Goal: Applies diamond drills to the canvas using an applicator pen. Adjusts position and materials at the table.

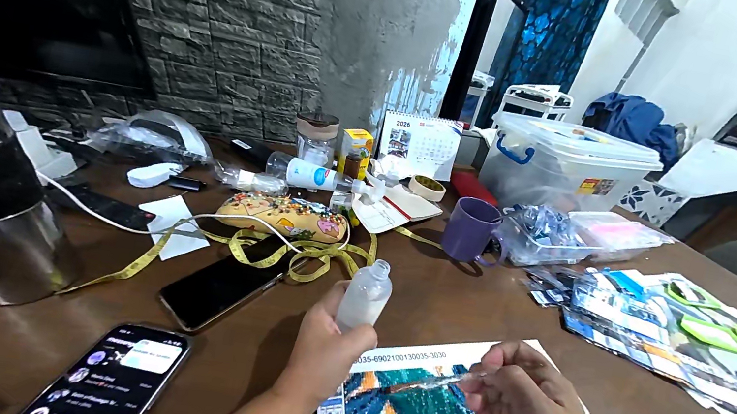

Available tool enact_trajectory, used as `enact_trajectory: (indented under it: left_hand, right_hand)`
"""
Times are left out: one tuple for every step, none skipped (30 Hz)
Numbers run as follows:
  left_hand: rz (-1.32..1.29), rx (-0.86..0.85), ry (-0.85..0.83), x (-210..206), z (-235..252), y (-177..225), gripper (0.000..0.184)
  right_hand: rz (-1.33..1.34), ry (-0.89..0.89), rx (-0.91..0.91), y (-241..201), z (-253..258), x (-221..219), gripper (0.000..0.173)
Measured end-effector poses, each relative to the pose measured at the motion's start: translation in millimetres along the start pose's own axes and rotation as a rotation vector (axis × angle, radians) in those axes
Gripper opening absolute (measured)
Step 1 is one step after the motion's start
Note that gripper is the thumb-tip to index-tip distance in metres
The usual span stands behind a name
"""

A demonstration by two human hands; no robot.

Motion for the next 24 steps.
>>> enact_trajectory:
  left_hand:
    - [-0.002,-0.002,0.0,0,0,0,0.05]
    - [-0.003,-0.002,0.001,0,0,0,0.049]
    - [-0.005,-0.001,0.001,0,0,0,0.049]
    - [-0.005,-0.003,0.004,0,0,0,0.049]
    - [-0.003,-0.006,0.005,0,-1,0,0.049]
    - [-0.002,-0.007,0.006,0,-1,0,0.049]
    - [-0.002,-0.005,0.006,0,0,0,0.048]
    - [0.0,-0.002,0.007,0,0,0,0.048]
    - [0.0,0.001,0.007,0,0,0,0.048]
    - [0.002,0.002,0.007,0,0,0,0.048]
    - [0.002,0.002,0.004,0,0,-1,0.048]
    - [0.001,-0.001,0.003,0,0,-1,0.048]
    - [0.0,-0.005,0.003,0,1,-1,0.048]
    - [0.0,-0.008,0.005,0,1,-1,0.048]
    - [0.0,-0.01,0.007,0,1,-1,0.048]
    - [-0.001,-0.012,0.007,0,1,-1,0.048]
    - [0.002,-0.013,0.01,0,1,-1,0.048]
    - [0.005,-0.012,0.011,0,1,-1,0.048]
    - [0.008,-0.01,0.011,0,1,-1,0.048]
    - [0.014,-0.011,0.011,1,0,-1,0.048]
    - [0.018,-0.013,0.014,1,0,-1,0.049]
    - [0.018,-0.015,0.014,1,0,-1,0.049]
    - [0.019,-0.018,0.012,1,0,-2,0.049]
    - [0.017,-0.02,0.012,1,1,-2,0.049]
  right_hand:
    - [-0.002,-0.01,-0.005,0,-1,-1,0.014]
    - [-0.01,-0.012,-0.012,1,-1,-2,0.013]
    - [-0.022,-0.009,-0.015,1,0,-2,0.013]
    - [-0.034,-0.004,-0.019,1,1,0,0.013]
    - [-0.043,0.006,-0.018,2,2,2,0.013]
    - [-0.049,0.02,-0.016,2,3,4,0.013]
    - [-0.057,0.036,-0.014,2,4,7,0.013]
    - [-0.062,0.054,-0.014,2,4,9,0.014]
    - [-0.065,0.074,-0.017,1,5,11,0.014]
    - [-0.067,0.089,-0.02,0,5,12,0.014]
    - [-0.068,0.102,-0.02,-2,5,14,0.014]
    - [-0.064,0.108,-0.019,-3,5,14,0.014]
    - [-0.052,0.107,-0.018,-4,4,13,0.015]
    - [-0.037,0.093,-0.016,-5,4,12,0.015]
    - [-0.018,0.069,-0.01,-5,3,10,0.015]
    - [-0.003,0.043,0.002,-3,2,8,0.015]
    - [-0.001,0.013,0.013,-2,2,6,0.013]
    - [-0.011,-0.01,0.018,0,1,5,0.011]
    - [-0.025,-0.02,0.018,1,1,4,0.01]
    - [-0.045,-0.019,0.018,1,1,3,0.009]
    - [-0.06,-0.011,0.019,1,2,4,0.009]
    - [-0.074,0.003,0.022,1,2,5,0.009]
    - [-0.082,0.019,0.024,1,3,7,0.01]
    - [-0.086,0.037,0.025,0,3,9,0.011]
Point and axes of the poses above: each hand's wrist, its own z-axis towards the middle knuckle, its own x-axis out of the back of the hand, y = z × x, the point moved 2 cm from there along z, towards the middle knuckle, and after that the axes turned 7 degrees about x, right-handed, at the moved point
